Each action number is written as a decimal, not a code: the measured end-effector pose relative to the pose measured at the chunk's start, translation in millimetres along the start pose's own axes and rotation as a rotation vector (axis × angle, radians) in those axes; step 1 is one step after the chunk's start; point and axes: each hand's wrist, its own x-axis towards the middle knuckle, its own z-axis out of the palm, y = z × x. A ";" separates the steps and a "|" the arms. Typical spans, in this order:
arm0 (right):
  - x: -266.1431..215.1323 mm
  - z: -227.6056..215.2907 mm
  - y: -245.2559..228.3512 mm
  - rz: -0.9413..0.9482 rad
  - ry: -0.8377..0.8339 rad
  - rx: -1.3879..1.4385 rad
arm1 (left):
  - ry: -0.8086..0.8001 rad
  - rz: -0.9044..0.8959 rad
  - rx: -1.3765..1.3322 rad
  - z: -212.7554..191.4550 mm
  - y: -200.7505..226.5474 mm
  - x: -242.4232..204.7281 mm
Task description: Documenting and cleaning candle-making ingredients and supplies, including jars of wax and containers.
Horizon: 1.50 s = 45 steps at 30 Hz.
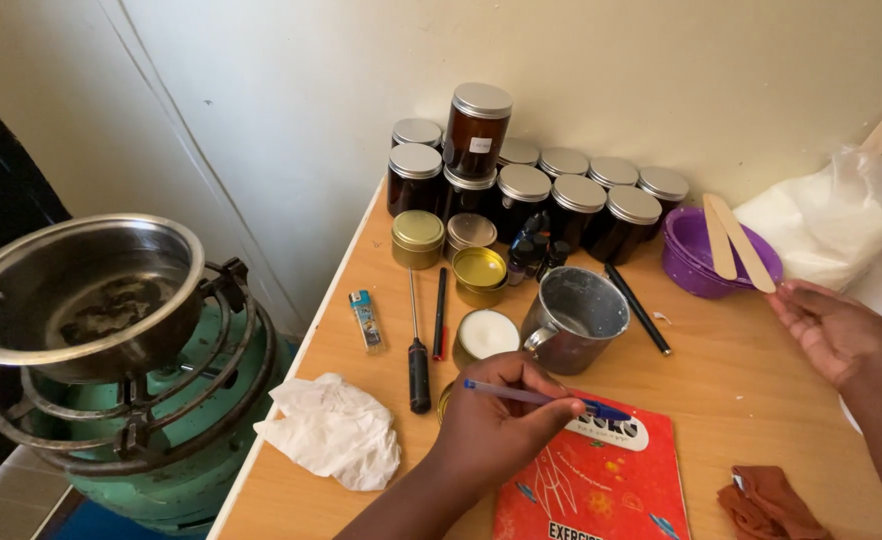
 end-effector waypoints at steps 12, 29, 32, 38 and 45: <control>-238.7 3.8 35.0 0.296 -0.251 -1.035 | -0.036 -0.012 0.007 -0.5 8.7 -1.6; -121.1 40.1 -10.8 -0.055 0.096 -1.108 | -0.034 0.000 0.048 -1.2 3.9 -1.2; -111.7 84.8 1.9 -0.155 -0.019 -1.327 | -0.058 0.034 -0.031 -3.7 3.2 0.5; -33.1 70.5 45.6 -0.627 -0.503 -1.094 | -0.061 0.023 -0.034 -6.9 7.3 1.5; -45.7 -29.0 25.4 -0.624 -0.863 -0.986 | -0.051 0.075 -0.083 -7.5 2.3 3.5</control>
